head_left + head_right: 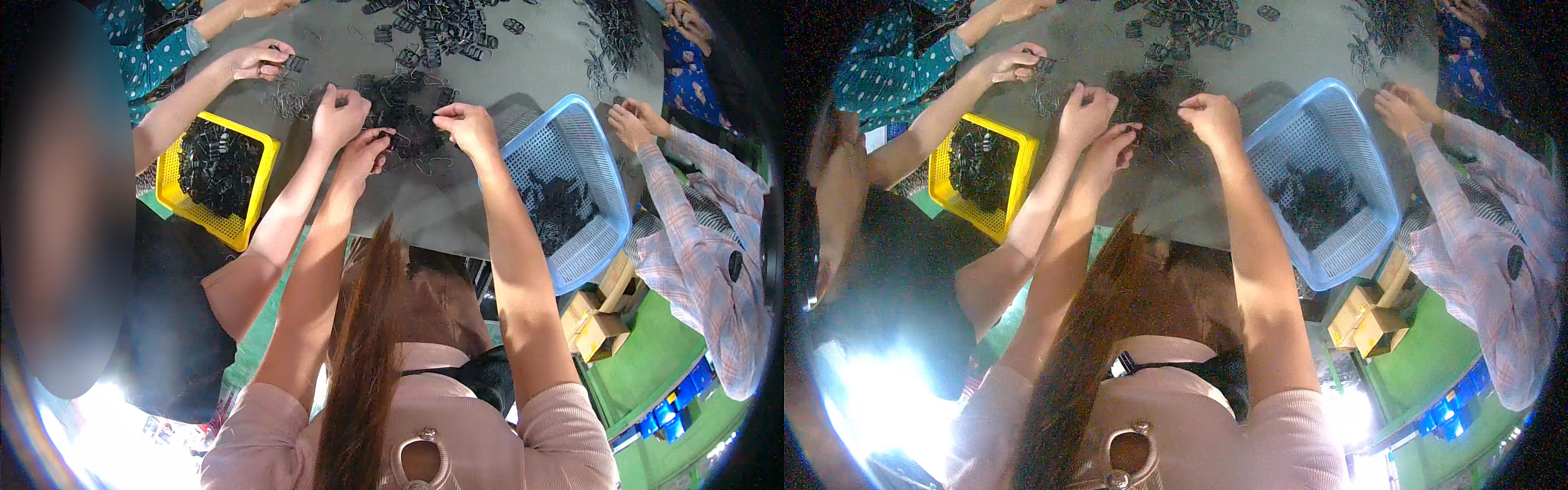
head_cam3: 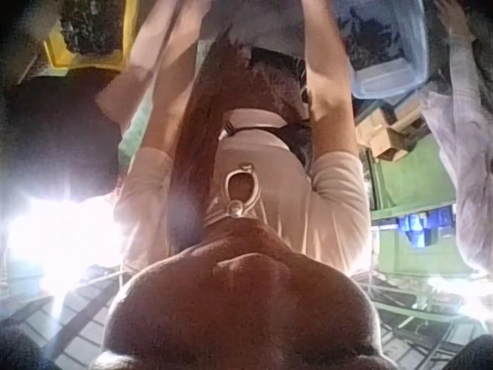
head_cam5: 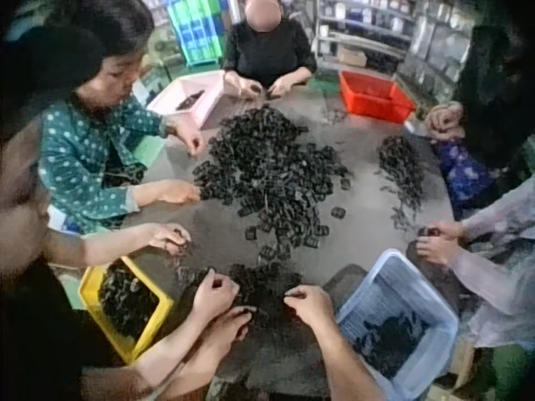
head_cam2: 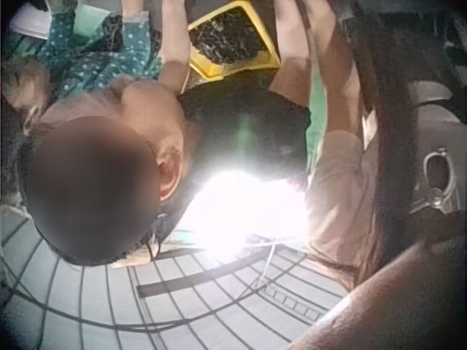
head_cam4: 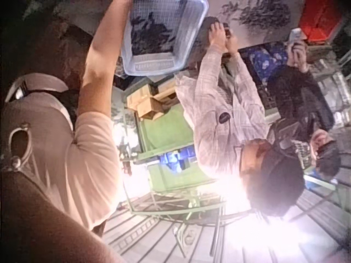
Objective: The person assembles small black plastic components with metal hooks by hand at a shared workstation. They pick up parts from a pile, attach the hooks, and place the finished items into a yellow basket while coworkers perform similar tasks nearby.
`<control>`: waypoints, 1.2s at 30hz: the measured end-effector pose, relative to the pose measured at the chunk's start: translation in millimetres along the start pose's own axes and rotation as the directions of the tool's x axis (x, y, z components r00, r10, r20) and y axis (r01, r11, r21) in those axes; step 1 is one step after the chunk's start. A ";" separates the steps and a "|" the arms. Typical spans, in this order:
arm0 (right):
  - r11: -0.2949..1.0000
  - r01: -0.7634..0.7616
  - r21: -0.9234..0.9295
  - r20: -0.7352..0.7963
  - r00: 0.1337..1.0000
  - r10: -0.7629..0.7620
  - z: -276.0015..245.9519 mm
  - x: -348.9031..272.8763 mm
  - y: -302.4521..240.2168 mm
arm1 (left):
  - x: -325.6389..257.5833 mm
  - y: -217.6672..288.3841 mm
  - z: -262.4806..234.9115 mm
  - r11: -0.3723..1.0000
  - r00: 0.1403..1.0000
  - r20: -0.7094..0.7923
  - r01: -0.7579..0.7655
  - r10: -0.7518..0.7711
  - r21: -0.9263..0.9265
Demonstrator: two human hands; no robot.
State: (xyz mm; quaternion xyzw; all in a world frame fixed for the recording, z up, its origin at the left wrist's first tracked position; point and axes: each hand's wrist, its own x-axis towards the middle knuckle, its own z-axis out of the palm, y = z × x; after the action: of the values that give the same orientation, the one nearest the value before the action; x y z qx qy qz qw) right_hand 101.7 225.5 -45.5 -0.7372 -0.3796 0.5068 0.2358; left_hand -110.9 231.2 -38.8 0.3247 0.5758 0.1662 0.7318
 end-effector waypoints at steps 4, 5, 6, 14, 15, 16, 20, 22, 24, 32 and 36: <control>0.860 -0.077 0.505 0.213 0.976 -0.038 -8.4 -4.9 -9.4 | 0.4 0.5 5.3 0.995 0.999 0.049 0.006 -0.001 -0.103; 0.790 -0.093 0.606 0.231 0.971 -0.064 -9.9 -5.8 -10.4 | -0.4 1.8 7.1 0.995 0.999 0.051 0.001 0.005 -0.104; 0.713 -0.178 0.678 0.290 0.956 -0.037 -11.7 -8.6 -11.1 | -1.9 3.6 8.4 0.994 0.999 0.053 -0.004 0.010 -0.106; 0.903 0.299 0.308 0.135 0.926 -0.352 5.7 -32.9 -24.1 | -27.6 27.6 3.8 0.996 0.975 0.220 -0.012 0.032 -0.094; 0.877 0.473 0.081 0.106 0.871 -0.480 12.0 -34.7 -25.4 | -29.2 27.8 2.1 0.997 0.972 0.233 -0.007 0.026 -0.082; 0.778 0.609 -0.154 0.111 0.793 -0.599 14.2 -36.2 -27.0 | -28.9 27.3 -0.3 0.997 0.961 0.273 -0.015 0.036 -0.079; 0.657 0.656 -0.372 0.076 0.727 -0.683 9.3 -47.3 -24.9 | -29.3 32.0 -1.0 0.997 0.951 0.309 0.014 0.011 -0.080; 0.670 0.616 -0.415 0.098 0.762 -0.640 6.7 -54.3 -23.6 | -31.5 37.4 3.4 0.993 0.969 0.248 0.035 -0.006 -0.114; 0.674 0.598 -0.435 0.119 0.780 -0.615 6.4 -62.4 -23.7 | -31.2 38.7 6.2 0.985 0.986 0.167 0.028 0.001 -0.172; 0.870 0.490 -0.055 -0.010 0.871 -0.491 11.2 -72.1 -30.4 | -9.1 1.8 11.4 0.999 0.990 0.144 0.005 0.001 -0.037; 0.880 0.439 -0.180 -0.115 0.879 -0.462 18.3 -80.2 -26.4 | -16.3 -4.8 28.5 0.872 0.976 0.170 0.197 -0.133 -0.449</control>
State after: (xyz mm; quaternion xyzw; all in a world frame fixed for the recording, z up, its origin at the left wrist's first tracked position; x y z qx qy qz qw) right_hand 60.3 176.6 12.6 -0.6807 -0.5583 0.3496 0.3206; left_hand -88.9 209.6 -26.4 0.1007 0.4947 0.2135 0.8364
